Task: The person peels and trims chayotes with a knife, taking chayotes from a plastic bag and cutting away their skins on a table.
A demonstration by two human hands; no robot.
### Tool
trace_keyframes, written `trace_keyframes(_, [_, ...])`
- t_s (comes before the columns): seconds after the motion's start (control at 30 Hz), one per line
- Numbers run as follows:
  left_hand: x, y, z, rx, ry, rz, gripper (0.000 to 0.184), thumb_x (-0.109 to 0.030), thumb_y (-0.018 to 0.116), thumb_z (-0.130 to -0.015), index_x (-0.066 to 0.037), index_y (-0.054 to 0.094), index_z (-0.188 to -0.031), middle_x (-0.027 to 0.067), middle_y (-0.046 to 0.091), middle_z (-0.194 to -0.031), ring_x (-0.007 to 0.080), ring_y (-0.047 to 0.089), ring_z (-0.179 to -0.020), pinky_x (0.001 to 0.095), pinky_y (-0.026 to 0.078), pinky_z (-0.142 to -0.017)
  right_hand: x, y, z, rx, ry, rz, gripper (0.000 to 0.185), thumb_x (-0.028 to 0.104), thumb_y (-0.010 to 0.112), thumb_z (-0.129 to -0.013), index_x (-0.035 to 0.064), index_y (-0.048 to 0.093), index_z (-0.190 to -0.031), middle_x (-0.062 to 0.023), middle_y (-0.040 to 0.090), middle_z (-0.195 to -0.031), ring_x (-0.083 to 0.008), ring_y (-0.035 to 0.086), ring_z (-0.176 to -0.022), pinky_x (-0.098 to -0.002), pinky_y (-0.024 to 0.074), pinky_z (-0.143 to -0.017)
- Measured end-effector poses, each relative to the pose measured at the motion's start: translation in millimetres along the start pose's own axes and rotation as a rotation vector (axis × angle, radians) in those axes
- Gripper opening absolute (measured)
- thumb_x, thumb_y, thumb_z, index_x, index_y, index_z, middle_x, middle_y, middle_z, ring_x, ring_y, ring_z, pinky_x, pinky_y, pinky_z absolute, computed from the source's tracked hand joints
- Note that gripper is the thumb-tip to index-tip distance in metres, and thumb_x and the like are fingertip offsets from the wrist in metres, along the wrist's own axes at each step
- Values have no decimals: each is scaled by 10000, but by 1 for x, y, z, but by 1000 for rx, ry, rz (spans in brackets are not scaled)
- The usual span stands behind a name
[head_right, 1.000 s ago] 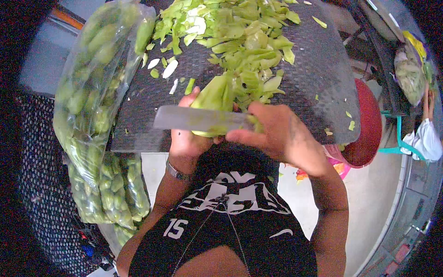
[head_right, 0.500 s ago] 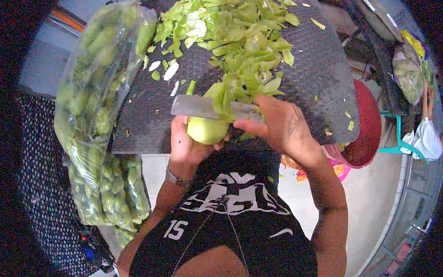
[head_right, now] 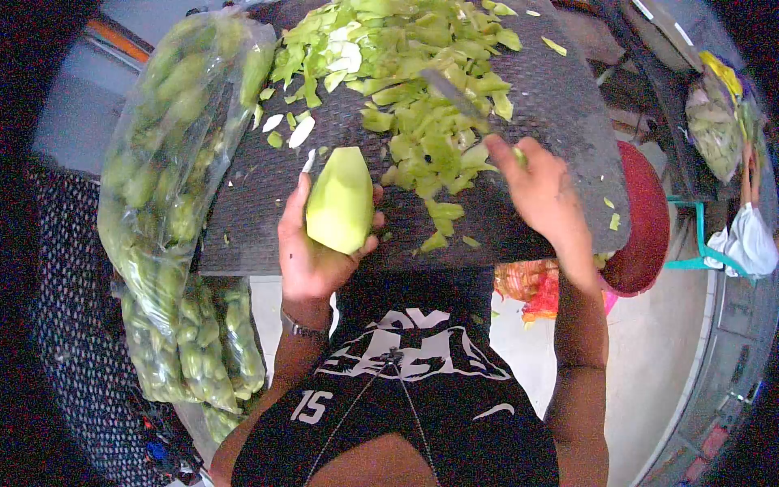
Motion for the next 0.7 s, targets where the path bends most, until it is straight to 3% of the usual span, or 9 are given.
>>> trace_keyframes(0.17, [-10,-20,-1,6,187,-180,604,-439,584,-968,-11,561,-1393,245,669,-1235,366,709,-942,451,622,-749,25,5,17,119,-80,-24,436,393,755,-931,-6,583,-974,-273,663,-753,-478,689,-781,-507,519,-686])
trace_keyframes(0.27, [-22,-28,10,-2,269,-230,596,-384,630,-936,-11,563,-1395,246,671,-1235,390,711,-966,466,627,-778,14,12,14,-22,-243,37,367,352,719,-962,14,578,-997,-250,666,-740,-459,698,-756,-511,521,-665])
trace_keyframes(0.47, [-35,-42,20,-65,372,-250,610,-391,643,-926,1,566,-1386,226,677,-1225,385,701,-949,458,610,-745,-43,-1,12,-334,-31,71,248,289,628,-1019,46,580,-1035,-238,689,-787,-463,700,-788,-525,520,-690])
trace_keyframes(0.57, [-33,-42,19,-50,351,-297,625,-397,640,-922,7,559,-1392,224,675,-1230,386,698,-947,458,604,-738,-49,-14,17,-286,204,28,264,288,627,-1015,35,581,-1071,-250,700,-841,-464,701,-824,-521,526,-727])
trace_keyframes(0.7, [-28,-41,15,18,270,-307,639,-403,635,-917,9,554,-1397,225,672,-1235,390,698,-948,467,603,-738,-71,-9,19,-399,103,223,287,260,668,-984,20,586,-1117,-255,708,-900,-448,705,-868,-497,534,-752])
Point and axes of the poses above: each hand's wrist, its own z-axis away from the middle knuckle, its own y-axis out of the palm, x = y × z, the point moved 1 cm from there along -z, towards the middle knuckle
